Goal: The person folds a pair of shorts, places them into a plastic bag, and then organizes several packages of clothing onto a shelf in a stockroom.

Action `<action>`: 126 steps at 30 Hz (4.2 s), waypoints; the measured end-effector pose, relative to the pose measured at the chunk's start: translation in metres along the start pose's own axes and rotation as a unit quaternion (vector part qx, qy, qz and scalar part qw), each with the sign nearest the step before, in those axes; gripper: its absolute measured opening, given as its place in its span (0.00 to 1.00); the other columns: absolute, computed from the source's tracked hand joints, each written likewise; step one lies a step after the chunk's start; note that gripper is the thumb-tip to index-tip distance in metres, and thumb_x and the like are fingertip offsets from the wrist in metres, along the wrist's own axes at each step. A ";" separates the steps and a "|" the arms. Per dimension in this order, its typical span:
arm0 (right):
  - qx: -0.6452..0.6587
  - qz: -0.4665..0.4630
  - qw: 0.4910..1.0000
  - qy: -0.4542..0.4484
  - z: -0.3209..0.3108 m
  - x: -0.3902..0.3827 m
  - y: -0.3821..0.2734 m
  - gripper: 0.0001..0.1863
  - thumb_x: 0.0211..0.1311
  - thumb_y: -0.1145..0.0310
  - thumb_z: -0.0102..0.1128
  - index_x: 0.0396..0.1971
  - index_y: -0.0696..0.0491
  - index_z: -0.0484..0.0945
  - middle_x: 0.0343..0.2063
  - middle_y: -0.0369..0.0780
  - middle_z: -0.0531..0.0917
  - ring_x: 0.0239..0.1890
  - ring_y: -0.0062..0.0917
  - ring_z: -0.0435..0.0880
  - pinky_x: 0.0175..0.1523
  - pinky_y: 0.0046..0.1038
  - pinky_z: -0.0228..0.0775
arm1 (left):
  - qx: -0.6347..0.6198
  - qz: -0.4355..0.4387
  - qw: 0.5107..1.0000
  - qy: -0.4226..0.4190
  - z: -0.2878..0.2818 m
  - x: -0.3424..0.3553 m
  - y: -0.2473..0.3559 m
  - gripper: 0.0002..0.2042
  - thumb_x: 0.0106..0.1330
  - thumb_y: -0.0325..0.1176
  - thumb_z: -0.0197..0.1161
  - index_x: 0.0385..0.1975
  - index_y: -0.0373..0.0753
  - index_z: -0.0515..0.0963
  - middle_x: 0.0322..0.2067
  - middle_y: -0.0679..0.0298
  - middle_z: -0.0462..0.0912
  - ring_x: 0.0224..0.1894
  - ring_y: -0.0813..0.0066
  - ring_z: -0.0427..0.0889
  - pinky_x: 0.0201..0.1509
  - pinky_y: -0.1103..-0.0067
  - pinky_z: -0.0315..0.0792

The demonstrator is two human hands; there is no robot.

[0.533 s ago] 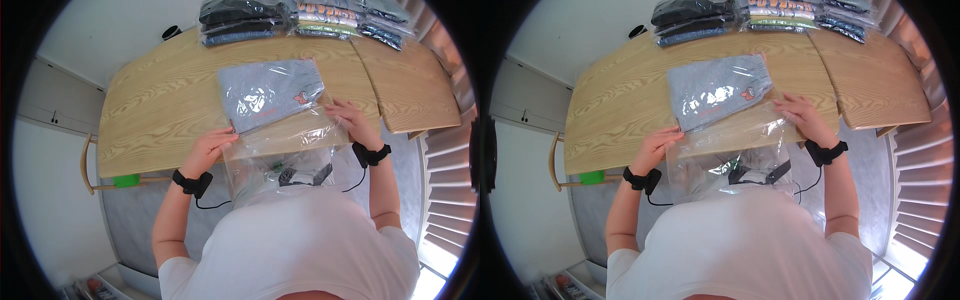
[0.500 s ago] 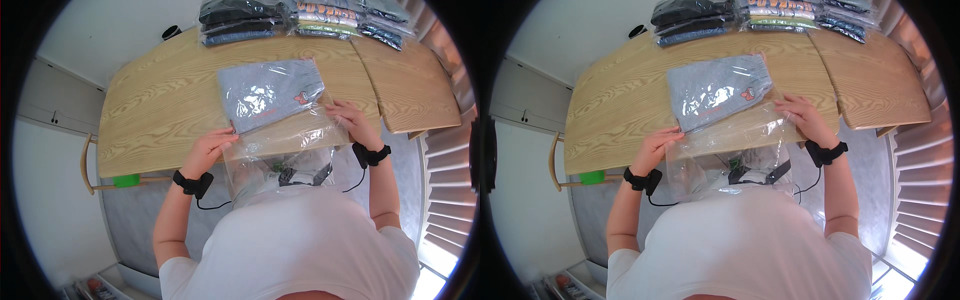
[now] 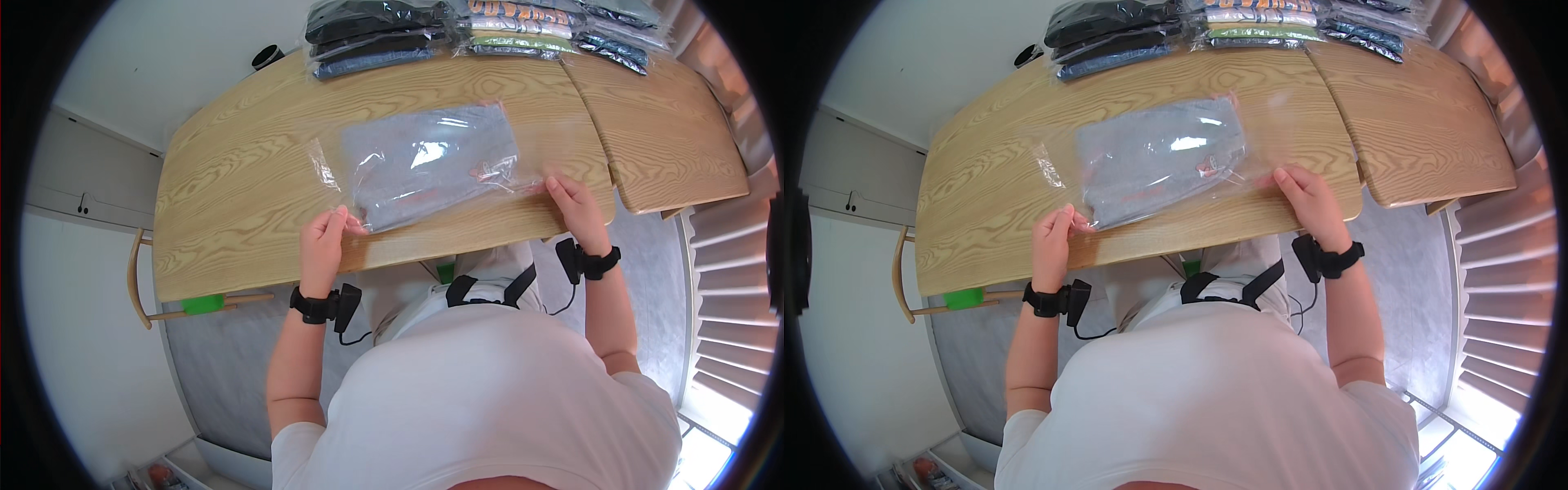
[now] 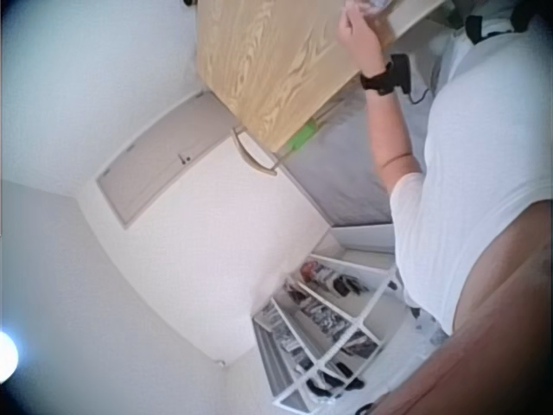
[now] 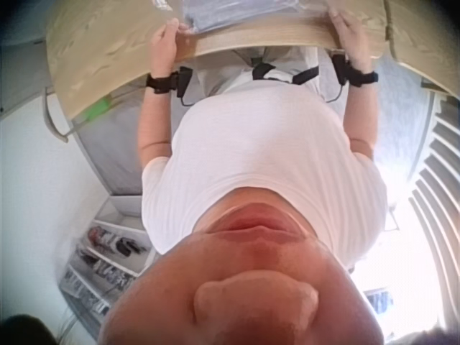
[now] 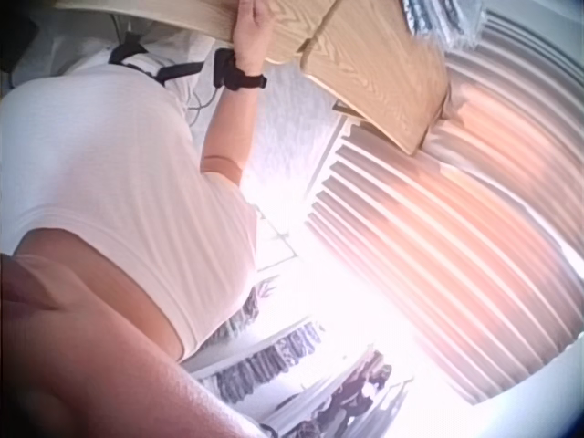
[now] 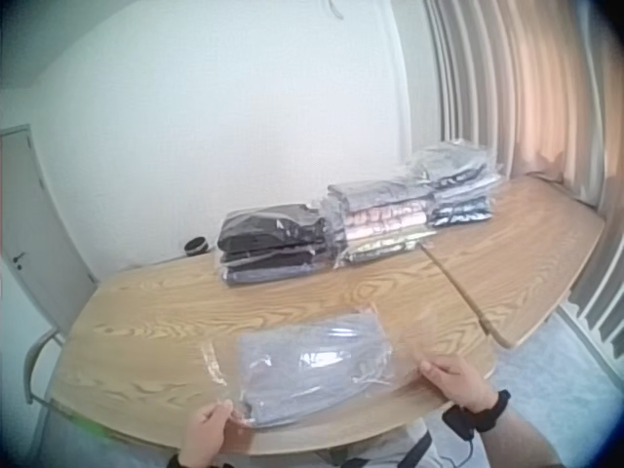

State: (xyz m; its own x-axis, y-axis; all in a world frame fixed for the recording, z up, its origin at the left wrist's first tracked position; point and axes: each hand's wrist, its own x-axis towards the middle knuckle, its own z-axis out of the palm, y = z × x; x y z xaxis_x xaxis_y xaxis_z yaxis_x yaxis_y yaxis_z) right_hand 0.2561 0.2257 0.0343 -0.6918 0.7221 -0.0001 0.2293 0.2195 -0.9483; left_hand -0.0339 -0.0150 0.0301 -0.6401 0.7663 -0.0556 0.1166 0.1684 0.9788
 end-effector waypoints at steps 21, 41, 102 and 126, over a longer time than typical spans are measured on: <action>0.065 0.066 0.958 0.270 0.038 0.012 -0.005 0.21 0.68 0.61 0.45 0.16 0.57 0.68 0.07 0.32 0.66 0.08 0.14 0.65 0.14 0.19 0.57 | -0.052 -0.088 0.995 0.004 0.022 0.002 -0.004 0.16 0.68 0.36 0.49 0.19 0.36 0.73 0.15 0.66 0.74 0.17 0.83 0.70 0.23 0.85 0.64; -0.515 -0.187 0.830 0.107 0.076 0.032 -0.046 0.22 0.55 0.58 0.57 0.52 0.42 0.71 0.57 0.39 0.67 0.62 0.33 0.62 0.63 0.44 0.52 | 0.069 -0.149 0.986 0.003 0.014 0.001 0.011 0.13 0.65 0.39 0.55 0.28 0.33 0.74 0.22 0.62 0.78 0.20 0.77 0.74 0.24 0.82 0.68; -0.557 -0.161 0.814 0.025 0.104 0.041 -0.042 0.28 0.57 0.47 0.51 0.56 0.41 0.69 0.60 0.40 0.65 0.65 0.37 0.56 0.65 0.48 0.41 | 0.541 0.329 0.719 -0.286 0.035 0.071 0.025 0.34 0.60 0.61 0.48 0.63 0.50 0.57 0.65 0.54 0.51 0.67 0.48 0.46 0.63 0.48 0.44; -0.482 -0.164 0.860 -0.027 0.077 0.028 -0.068 0.28 0.51 0.60 0.62 0.55 0.44 0.69 0.62 0.41 0.62 0.67 0.38 0.51 0.64 0.54 0.39 | 0.482 0.275 0.764 -0.329 0.026 0.078 0.045 0.33 0.59 0.56 0.52 0.64 0.51 0.55 0.67 0.55 0.46 0.68 0.48 0.40 0.65 0.48 0.37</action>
State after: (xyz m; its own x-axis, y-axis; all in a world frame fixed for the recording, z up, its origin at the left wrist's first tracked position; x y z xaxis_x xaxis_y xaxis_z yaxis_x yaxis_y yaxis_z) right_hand 0.1685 0.1802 0.0744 -0.8528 0.4911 0.1778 0.4584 0.8669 -0.1956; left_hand -0.0588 0.0683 0.0644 0.1903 0.9780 -0.0852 0.9386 -0.1558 0.3078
